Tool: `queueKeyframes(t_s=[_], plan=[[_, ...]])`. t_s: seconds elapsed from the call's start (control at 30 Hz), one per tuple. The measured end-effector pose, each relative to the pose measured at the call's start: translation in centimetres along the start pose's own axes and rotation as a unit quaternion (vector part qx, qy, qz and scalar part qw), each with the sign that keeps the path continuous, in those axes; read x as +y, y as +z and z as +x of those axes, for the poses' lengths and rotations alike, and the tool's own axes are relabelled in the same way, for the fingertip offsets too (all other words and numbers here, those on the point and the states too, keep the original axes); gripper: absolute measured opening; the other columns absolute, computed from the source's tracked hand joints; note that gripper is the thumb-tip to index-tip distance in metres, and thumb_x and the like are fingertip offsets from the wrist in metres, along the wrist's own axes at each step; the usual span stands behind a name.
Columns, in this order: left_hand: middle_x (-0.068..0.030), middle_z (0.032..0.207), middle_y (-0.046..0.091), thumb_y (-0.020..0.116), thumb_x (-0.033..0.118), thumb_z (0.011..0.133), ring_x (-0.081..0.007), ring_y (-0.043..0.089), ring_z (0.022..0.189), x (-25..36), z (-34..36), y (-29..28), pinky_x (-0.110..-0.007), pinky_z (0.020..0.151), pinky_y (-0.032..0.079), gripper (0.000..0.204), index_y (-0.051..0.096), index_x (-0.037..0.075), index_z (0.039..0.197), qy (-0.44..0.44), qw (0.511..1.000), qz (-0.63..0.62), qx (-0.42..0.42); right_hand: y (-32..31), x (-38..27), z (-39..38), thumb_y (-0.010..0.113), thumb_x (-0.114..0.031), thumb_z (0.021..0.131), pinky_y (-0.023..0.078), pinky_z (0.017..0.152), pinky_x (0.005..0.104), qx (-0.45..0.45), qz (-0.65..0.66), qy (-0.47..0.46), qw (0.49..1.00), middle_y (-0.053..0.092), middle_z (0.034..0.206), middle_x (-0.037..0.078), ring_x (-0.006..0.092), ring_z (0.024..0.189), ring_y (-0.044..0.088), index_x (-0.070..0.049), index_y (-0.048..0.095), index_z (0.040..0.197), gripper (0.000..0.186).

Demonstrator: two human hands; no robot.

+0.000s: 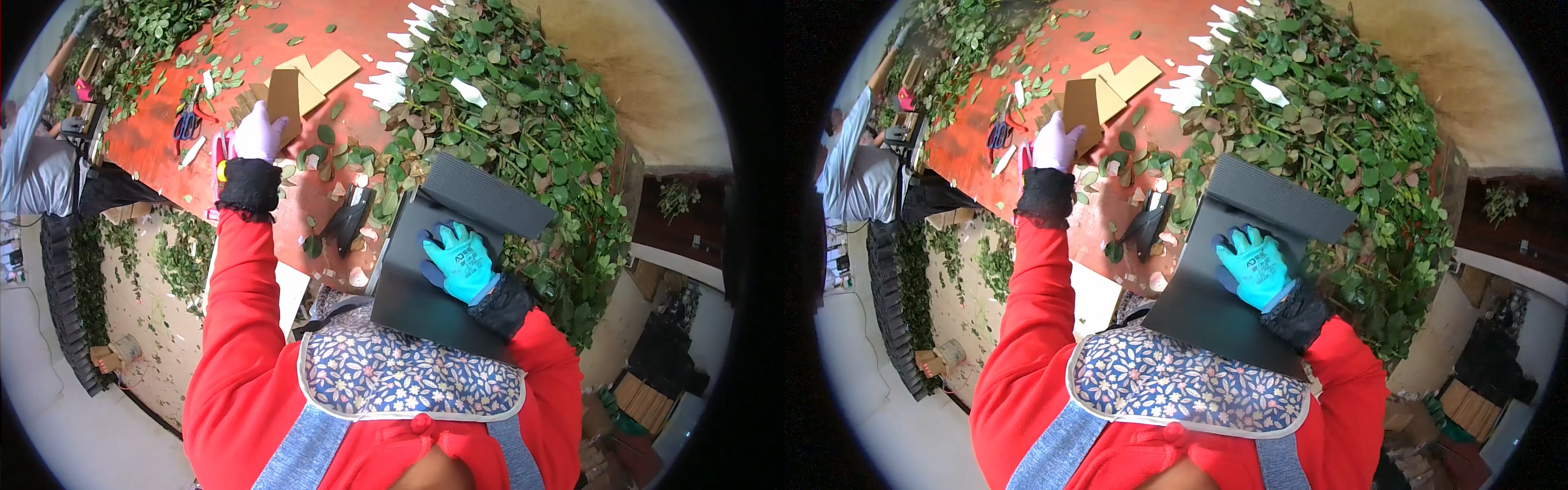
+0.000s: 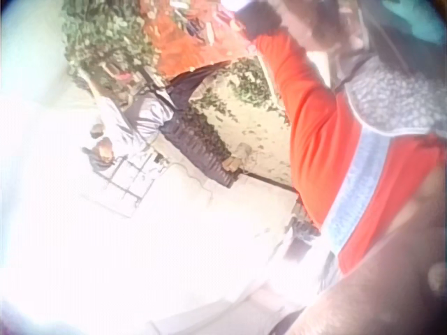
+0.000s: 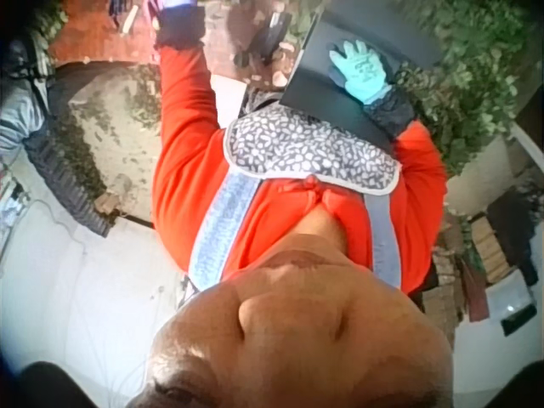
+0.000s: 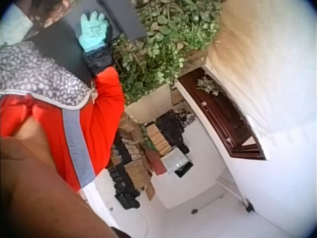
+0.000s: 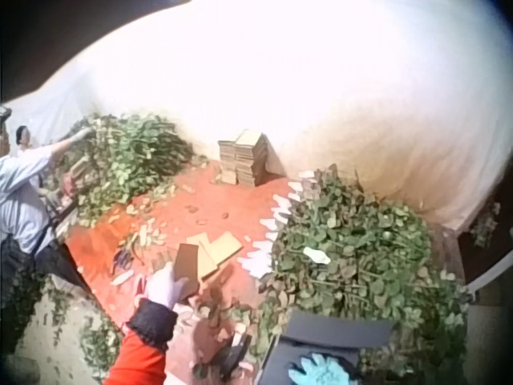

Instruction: The person arranges roses into a black box, placing the stems and leaves inside and then closing the lid with a cardboard insert.

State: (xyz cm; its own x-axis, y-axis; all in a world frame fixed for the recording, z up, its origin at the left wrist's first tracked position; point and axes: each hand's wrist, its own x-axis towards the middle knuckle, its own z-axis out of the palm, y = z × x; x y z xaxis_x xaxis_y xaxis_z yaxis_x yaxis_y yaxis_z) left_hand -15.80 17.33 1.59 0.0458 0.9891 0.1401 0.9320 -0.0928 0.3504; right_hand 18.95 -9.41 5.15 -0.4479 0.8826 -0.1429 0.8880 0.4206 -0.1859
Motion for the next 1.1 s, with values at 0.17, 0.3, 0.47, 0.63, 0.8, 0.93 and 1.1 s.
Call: queueKeyframes(t_s=[0.17,0.3,0.47,0.63,0.8,0.93,1.1], plan=[[-0.0201,0.095,0.069,0.064,0.023,0.089,-0.0353,0.068,0.091,0.1,-1.5,-2.5,-0.042,0.082,0.052,0.027,0.068,0.000,0.104,0.043,0.993,-0.108,0.000,0.3,0.5,-0.2,0.062,-0.036,0.084,0.045,0.081,0.0486,0.015,-0.009,0.004,1.000,0.054,0.121,0.012,0.0339,0.113,0.050,-0.014,0.056,0.127,0.049],[-0.0131,0.096,0.071,0.066,0.012,0.090,-0.0225,0.068,0.086,3.8,-6.2,-4.8,-0.033,0.077,0.053,0.021,0.067,0.000,0.107,-0.046,0.932,-0.360,-0.019,0.6,0.7,-0.3,0.063,-0.038,0.084,0.045,0.083,0.0486,0.018,0.023,0.006,1.000,0.054,0.126,0.012,0.0352,0.115,0.049,-0.014,0.059,0.126,0.048],[-0.0031,0.098,0.071,0.079,0.018,0.083,-0.0124,0.064,0.083,13.5,-16.1,-3.3,-0.030,0.081,0.052,0.037,0.067,-0.001,0.111,-0.038,0.679,-0.583,-0.444,0.1,0.8,-0.2,0.067,-0.035,0.080,0.045,0.084,0.0450,0.012,0.030,0.001,0.999,0.056,0.119,0.013,0.0341,0.114,0.050,-0.010,0.062,0.121,0.048],[-0.0233,0.088,0.067,0.079,0.047,0.078,-0.0386,0.067,0.089,15.0,-18.3,3.9,-0.045,0.080,0.051,0.057,0.064,-0.005,0.095,0.064,0.822,-0.263,-0.501,0.1,0.2,-2.0,0.060,-0.022,0.082,0.044,0.091,0.0453,-0.015,-0.035,0.026,0.999,0.059,0.119,0.014,0.0326,0.116,0.054,-0.004,0.063,0.113,0.037],[-0.0260,0.085,0.065,0.077,0.053,0.077,-0.0423,0.064,0.089,14.8,-18.9,5.5,-0.048,0.081,0.049,0.061,0.061,-0.005,0.090,0.113,0.861,-0.210,-0.449,-7.2,-2.2,0.8,0.063,-0.033,0.085,0.042,0.097,0.0462,-0.258,0.003,0.129,0.958,0.057,0.128,0.018,0.0344,0.121,0.053,-0.002,0.062,0.118,0.045],[-0.0262,0.088,0.065,0.074,0.057,0.078,-0.0424,0.064,0.089,15.5,-18.4,5.3,-0.049,0.080,0.050,0.065,0.062,-0.006,0.092,0.128,0.858,-0.169,-0.469,-4.4,-1.4,1.2,0.065,-0.045,0.083,0.037,0.100,0.0490,0.000,-0.008,-0.007,1.000,0.049,0.141,0.017,0.0357,0.130,0.044,-0.007,0.053,0.136,0.066],[-0.0254,0.086,0.066,0.070,0.061,0.079,-0.0415,0.066,0.085,16.4,-18.2,2.2,-0.048,0.076,0.051,0.067,0.062,-0.004,0.093,0.161,0.856,-0.108,-0.479,-1.0,0.0,-0.1,0.065,-0.051,0.083,0.032,0.104,0.0546,-0.062,-0.033,0.029,0.997,0.035,0.154,0.014,0.0387,0.138,0.034,-0.014,0.040,0.148,0.080]])
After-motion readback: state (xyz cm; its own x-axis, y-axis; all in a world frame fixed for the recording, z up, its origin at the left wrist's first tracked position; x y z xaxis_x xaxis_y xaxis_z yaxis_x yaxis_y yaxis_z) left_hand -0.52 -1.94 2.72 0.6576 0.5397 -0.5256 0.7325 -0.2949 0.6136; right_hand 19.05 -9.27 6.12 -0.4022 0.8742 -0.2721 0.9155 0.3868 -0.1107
